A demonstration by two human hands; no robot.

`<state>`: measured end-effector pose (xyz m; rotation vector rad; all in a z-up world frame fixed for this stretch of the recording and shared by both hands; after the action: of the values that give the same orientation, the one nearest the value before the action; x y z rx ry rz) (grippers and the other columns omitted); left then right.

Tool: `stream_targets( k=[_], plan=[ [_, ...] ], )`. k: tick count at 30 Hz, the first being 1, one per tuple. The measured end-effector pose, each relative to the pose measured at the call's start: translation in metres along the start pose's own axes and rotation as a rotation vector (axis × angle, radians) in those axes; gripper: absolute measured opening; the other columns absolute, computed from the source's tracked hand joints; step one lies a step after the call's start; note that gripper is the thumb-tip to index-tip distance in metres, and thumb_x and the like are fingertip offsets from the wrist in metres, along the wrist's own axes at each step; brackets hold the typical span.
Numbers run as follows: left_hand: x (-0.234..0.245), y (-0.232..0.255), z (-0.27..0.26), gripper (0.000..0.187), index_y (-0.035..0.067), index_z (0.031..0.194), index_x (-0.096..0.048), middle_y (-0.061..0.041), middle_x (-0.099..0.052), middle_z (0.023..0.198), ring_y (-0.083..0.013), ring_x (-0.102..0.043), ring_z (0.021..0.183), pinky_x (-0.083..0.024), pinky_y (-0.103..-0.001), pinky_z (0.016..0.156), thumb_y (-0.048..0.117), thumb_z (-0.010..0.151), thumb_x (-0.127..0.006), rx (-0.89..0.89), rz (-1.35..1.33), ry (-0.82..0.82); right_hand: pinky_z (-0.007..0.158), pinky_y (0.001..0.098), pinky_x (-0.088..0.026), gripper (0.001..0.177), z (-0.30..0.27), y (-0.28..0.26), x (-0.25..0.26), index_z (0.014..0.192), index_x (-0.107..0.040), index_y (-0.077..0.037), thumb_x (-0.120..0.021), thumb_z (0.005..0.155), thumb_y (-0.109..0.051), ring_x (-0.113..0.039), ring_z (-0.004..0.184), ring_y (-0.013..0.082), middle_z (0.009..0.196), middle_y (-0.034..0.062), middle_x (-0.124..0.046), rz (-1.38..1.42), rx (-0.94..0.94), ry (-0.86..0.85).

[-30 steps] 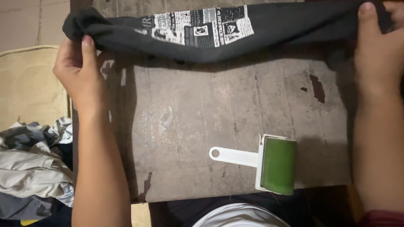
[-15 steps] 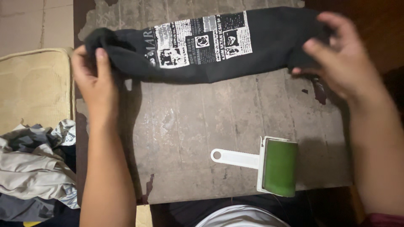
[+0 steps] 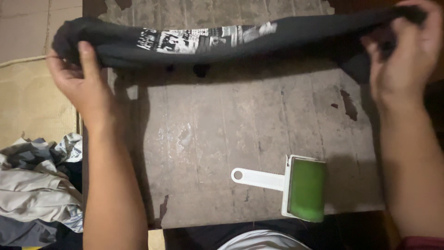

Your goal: The person uses a lint roller to clean a dark gray t-shirt laid flat on a table. They roll the sticky roller over the front surface, then flip the shirt to clean the back side with the same tool.

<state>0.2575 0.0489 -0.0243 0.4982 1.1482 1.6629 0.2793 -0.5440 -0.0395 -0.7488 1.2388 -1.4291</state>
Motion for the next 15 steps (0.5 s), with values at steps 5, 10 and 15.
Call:
stream_targets(
  k=[5, 10, 15],
  plan=[
    [0.006, 0.002, 0.003, 0.023, -0.003, 0.133, -0.061, -0.01, -0.07, 0.129, -0.0176, -0.069, 0.12, -0.059, -0.034, 0.109, 0.012, 0.115, -0.062, -0.018, -0.053, -0.055, 0.082, 0.0306, -0.051, 0.003, 0.008, 0.022, 0.02, 0.109, -0.054, -0.01, -0.054, 0.111, -0.009, -0.051, 0.083, 0.0147, 0.088, 0.0004, -0.048, 0.52, -0.195, 0.016],
    [0.017, 0.008, 0.001, 0.024, -0.005, 0.126, -0.069, -0.006, -0.072, 0.115, -0.0131, -0.067, 0.102, -0.057, -0.028, 0.094, 0.018, 0.12, -0.062, 0.02, 0.154, -0.082, 0.082, 0.0287, -0.053, 0.008, 0.0, 0.031, 0.019, 0.109, -0.056, -0.009, -0.052, 0.105, -0.004, -0.046, 0.072, 0.01, 0.081, -0.0017, -0.047, 0.673, -0.285, -0.002],
    [0.022, 0.009, -0.002, 0.024, -0.003, 0.128, -0.066, -0.005, -0.07, 0.117, -0.0114, -0.064, 0.101, -0.055, -0.027, 0.091, 0.02, 0.121, -0.06, 0.107, 0.059, -0.115, 0.08, 0.0242, -0.05, 0.01, -0.001, 0.034, 0.016, 0.111, -0.054, -0.007, -0.046, 0.109, 0.0, -0.047, 0.075, 0.0104, 0.091, 0.0011, -0.053, 0.713, -0.332, -0.04]
  ],
)
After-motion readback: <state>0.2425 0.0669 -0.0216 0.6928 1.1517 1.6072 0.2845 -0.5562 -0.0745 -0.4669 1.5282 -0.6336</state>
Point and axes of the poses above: each hand's wrist, its own z-axis towards the middle knuckle, its own x-axis out of the back of the hand, y = z × x, the point moved 10 cm from there along z, towards the middle knuckle
